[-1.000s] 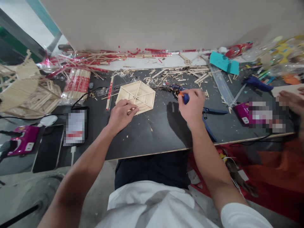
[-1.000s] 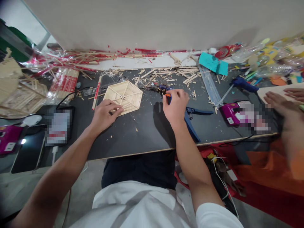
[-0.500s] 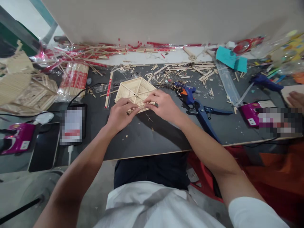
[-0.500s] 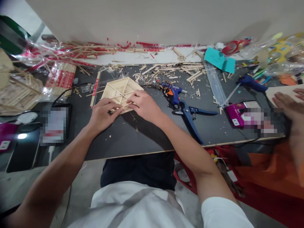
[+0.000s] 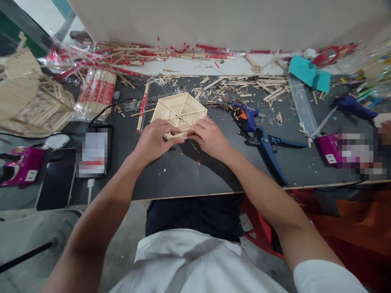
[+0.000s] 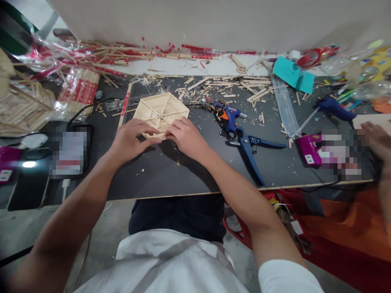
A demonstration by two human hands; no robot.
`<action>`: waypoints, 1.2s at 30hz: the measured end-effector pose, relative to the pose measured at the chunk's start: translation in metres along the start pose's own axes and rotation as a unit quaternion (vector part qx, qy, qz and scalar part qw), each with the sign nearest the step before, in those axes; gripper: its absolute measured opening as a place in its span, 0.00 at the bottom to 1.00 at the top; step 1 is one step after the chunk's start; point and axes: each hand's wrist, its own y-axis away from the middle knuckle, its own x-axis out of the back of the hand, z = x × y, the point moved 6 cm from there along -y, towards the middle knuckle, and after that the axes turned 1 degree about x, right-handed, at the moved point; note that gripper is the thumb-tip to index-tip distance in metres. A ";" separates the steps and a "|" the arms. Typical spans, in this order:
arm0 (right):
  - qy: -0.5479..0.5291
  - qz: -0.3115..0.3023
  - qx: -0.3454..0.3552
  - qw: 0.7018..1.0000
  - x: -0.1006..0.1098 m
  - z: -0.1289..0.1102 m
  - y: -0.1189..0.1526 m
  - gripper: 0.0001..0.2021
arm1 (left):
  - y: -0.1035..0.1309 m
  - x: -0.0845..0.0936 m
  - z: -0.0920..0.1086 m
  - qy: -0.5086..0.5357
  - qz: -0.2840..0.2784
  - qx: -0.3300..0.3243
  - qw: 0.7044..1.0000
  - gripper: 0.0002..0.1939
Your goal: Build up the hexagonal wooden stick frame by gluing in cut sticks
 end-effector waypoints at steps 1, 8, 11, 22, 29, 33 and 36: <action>0.003 -0.003 -0.009 1.000 0.001 0.003 0.000 0.10 | -0.001 0.005 -0.004 0.000 0.008 0.024 1.000 0.09; -0.016 -0.017 -0.040 0.999 0.001 0.016 0.002 0.08 | -0.001 0.008 -0.017 -0.035 0.008 0.087 0.996 0.08; -0.008 -0.012 -0.029 0.999 -0.001 0.014 0.003 0.08 | 0.000 -0.002 -0.019 -0.033 -0.026 0.090 0.995 0.08; 0.045 -0.013 -0.028 0.999 -0.007 0.014 0.002 0.07 | 0.001 -0.011 -0.026 -0.045 -0.037 0.102 0.993 0.11; 0.030 -0.023 -0.029 0.999 -0.007 0.014 0.001 0.07 | 0.001 -0.010 -0.025 -0.034 -0.037 0.110 0.993 0.09; 0.015 -0.027 -0.032 0.999 -0.007 0.015 0.001 0.07 | 0.001 -0.010 -0.025 -0.036 -0.036 0.110 0.993 0.08; 0.018 -0.028 -0.031 0.999 -0.007 0.015 0.001 0.07 | 0.001 -0.010 -0.027 -0.039 -0.035 0.113 0.992 0.06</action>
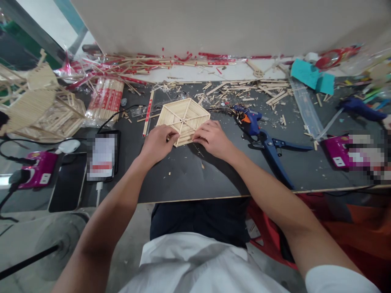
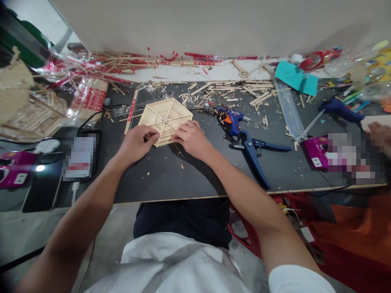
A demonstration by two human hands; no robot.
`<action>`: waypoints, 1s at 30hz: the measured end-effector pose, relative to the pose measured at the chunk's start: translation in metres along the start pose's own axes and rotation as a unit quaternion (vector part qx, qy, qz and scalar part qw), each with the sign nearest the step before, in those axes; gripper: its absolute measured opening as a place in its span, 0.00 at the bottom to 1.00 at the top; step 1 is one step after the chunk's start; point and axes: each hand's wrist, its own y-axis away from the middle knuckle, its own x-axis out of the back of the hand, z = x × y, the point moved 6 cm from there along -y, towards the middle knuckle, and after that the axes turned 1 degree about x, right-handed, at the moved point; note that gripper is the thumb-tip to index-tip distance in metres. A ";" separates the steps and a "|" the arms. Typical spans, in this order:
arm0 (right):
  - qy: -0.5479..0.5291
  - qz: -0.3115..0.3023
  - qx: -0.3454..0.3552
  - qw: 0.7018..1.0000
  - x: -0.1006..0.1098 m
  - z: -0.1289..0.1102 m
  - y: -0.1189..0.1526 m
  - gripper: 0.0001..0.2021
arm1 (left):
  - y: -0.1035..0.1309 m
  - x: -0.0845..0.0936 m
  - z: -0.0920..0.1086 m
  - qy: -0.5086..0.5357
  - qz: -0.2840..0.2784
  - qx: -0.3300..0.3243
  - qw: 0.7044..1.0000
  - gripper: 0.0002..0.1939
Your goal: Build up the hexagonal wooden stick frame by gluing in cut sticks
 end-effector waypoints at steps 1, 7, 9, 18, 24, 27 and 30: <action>0.002 0.001 0.002 1.000 0.000 0.000 0.000 0.07 | 0.000 0.000 0.000 0.000 -0.001 0.001 1.000 0.06; 0.000 0.002 0.001 1.000 0.000 -0.002 0.000 0.07 | 0.001 0.000 0.000 -0.001 0.001 -0.005 1.000 0.08; -0.001 0.000 0.001 1.000 0.000 -0.002 0.000 0.07 | 0.001 0.000 0.001 0.002 0.001 -0.006 1.000 0.09; -0.004 0.004 -0.005 1.000 -0.001 -0.001 0.000 0.08 | 0.001 -0.001 0.003 0.005 0.000 -0.020 1.000 0.10; -0.013 0.015 -0.006 1.000 0.009 0.001 0.004 0.07 | 0.004 0.004 0.011 -0.003 0.017 -0.034 0.999 0.09; -0.030 0.022 -0.024 0.999 0.026 0.009 0.010 0.09 | 0.006 0.006 0.017 0.008 0.019 -0.058 0.998 0.09; -0.055 0.007 -0.062 0.997 0.039 0.022 0.016 0.07 | 0.008 0.004 0.025 0.007 0.022 -0.093 0.995 0.09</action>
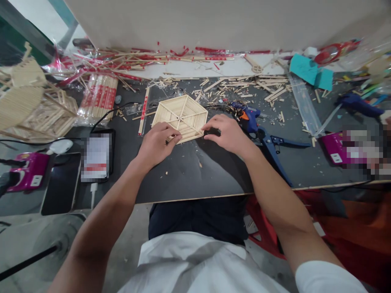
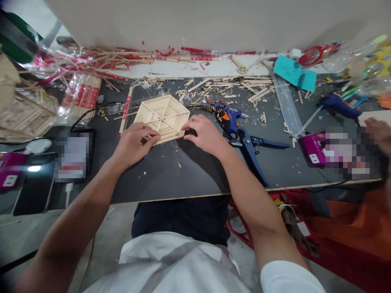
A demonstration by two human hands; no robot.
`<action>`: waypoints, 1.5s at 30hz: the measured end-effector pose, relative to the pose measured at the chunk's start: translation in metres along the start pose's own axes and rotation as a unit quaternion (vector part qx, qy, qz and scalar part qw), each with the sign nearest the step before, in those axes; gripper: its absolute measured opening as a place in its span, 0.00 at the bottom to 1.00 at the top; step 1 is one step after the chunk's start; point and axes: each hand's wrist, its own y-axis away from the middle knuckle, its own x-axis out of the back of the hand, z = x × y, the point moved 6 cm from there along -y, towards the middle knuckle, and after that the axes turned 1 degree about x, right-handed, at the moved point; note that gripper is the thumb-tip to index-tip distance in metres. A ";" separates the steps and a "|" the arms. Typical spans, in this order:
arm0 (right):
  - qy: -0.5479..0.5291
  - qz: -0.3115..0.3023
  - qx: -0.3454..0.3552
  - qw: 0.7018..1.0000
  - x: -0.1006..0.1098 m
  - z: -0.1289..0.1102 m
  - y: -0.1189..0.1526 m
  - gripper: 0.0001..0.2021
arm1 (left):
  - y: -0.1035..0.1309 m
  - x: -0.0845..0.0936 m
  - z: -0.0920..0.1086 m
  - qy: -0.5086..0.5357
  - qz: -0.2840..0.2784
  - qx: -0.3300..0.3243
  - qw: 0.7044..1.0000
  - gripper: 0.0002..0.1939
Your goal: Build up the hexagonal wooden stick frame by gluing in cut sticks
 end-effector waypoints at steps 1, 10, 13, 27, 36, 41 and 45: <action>-0.012 -0.007 -0.016 1.000 0.003 0.004 0.001 0.07 | 0.000 -0.002 0.002 -0.005 -0.001 -0.009 1.000 0.09; -0.069 -0.005 -0.106 0.992 -0.007 0.009 0.000 0.08 | 0.002 -0.017 0.008 -0.047 -0.014 -0.006 0.999 0.11; -0.074 0.002 -0.133 0.988 -0.009 0.009 -0.001 0.08 | 0.002 -0.017 0.007 -0.048 -0.010 -0.004 0.999 0.10; -0.099 -0.005 -0.177 0.979 -0.014 0.012 -0.002 0.06 | -0.001 -0.015 0.002 0.028 -0.026 0.059 0.998 0.08; -0.117 -0.029 -0.156 0.980 -0.011 0.010 0.000 0.07 | -0.002 -0.015 0.001 0.030 -0.040 0.057 0.997 0.08; -0.099 -0.037 -0.140 0.985 -0.012 0.008 0.001 0.07 | -0.002 -0.011 0.000 0.029 -0.036 0.044 0.998 0.06; -0.086 -0.032 -0.140 0.986 -0.013 0.003 0.001 0.05 | -0.002 -0.010 -0.001 0.030 -0.038 0.045 0.998 0.06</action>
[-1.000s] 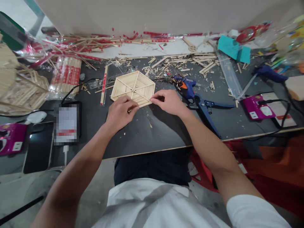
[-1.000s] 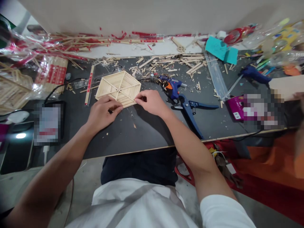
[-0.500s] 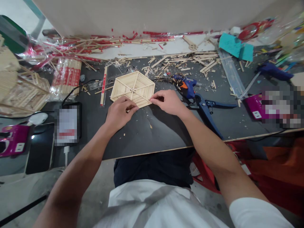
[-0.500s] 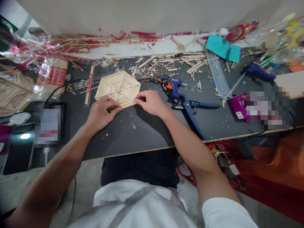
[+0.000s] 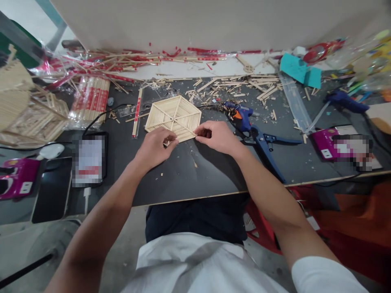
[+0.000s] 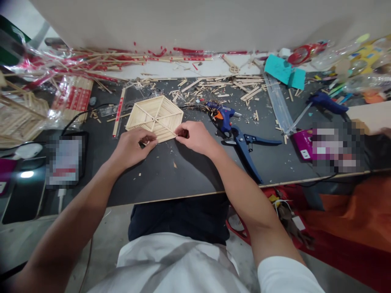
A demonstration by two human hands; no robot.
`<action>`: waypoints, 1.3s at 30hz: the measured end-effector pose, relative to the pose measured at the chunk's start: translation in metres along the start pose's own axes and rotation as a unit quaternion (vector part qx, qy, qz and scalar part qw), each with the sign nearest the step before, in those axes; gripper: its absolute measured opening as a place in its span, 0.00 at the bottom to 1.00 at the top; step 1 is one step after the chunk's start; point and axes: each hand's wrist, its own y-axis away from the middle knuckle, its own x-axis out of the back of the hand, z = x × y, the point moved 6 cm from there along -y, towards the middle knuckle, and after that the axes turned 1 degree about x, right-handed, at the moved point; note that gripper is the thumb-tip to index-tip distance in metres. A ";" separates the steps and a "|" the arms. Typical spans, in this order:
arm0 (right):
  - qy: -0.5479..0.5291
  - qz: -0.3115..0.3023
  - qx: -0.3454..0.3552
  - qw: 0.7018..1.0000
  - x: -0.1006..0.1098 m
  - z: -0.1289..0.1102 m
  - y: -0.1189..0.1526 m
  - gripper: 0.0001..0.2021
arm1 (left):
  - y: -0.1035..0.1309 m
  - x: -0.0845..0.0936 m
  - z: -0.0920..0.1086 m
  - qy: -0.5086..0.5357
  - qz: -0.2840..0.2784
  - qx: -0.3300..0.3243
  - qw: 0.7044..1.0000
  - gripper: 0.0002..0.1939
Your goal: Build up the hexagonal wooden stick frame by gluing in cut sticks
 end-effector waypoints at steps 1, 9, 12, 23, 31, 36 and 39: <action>0.000 0.006 -0.002 1.000 0.000 0.000 0.000 0.05 | 0.000 0.001 -0.002 0.004 0.009 0.008 1.000 0.06; -0.019 0.033 -0.009 0.999 -0.004 0.001 0.000 0.04 | 0.002 0.010 -0.010 -0.054 0.053 0.033 0.997 0.08; -0.020 0.034 -0.019 0.999 -0.005 0.001 0.000 0.03 | 0.001 0.013 -0.012 -0.043 0.041 0.043 0.997 0.08; -0.031 0.042 -0.005 0.999 -0.006 0.000 0.001 0.02 | 0.000 0.013 -0.020 0.059 -0.025 0.125 0.990 0.15; -0.026 0.019 -0.026 0.999 -0.004 0.003 0.002 0.05 | -0.002 0.012 -0.022 0.072 -0.040 0.140 0.987 0.14; -0.016 0.020 -0.023 0.999 -0.002 0.002 0.002 0.06 | -0.003 0.012 -0.018 0.060 -0.046 0.122 0.990 0.12; -0.010 0.028 -0.032 0.999 -0.002 0.001 0.003 0.05 | -0.003 0.012 -0.018 0.059 -0.043 0.115 0.991 0.12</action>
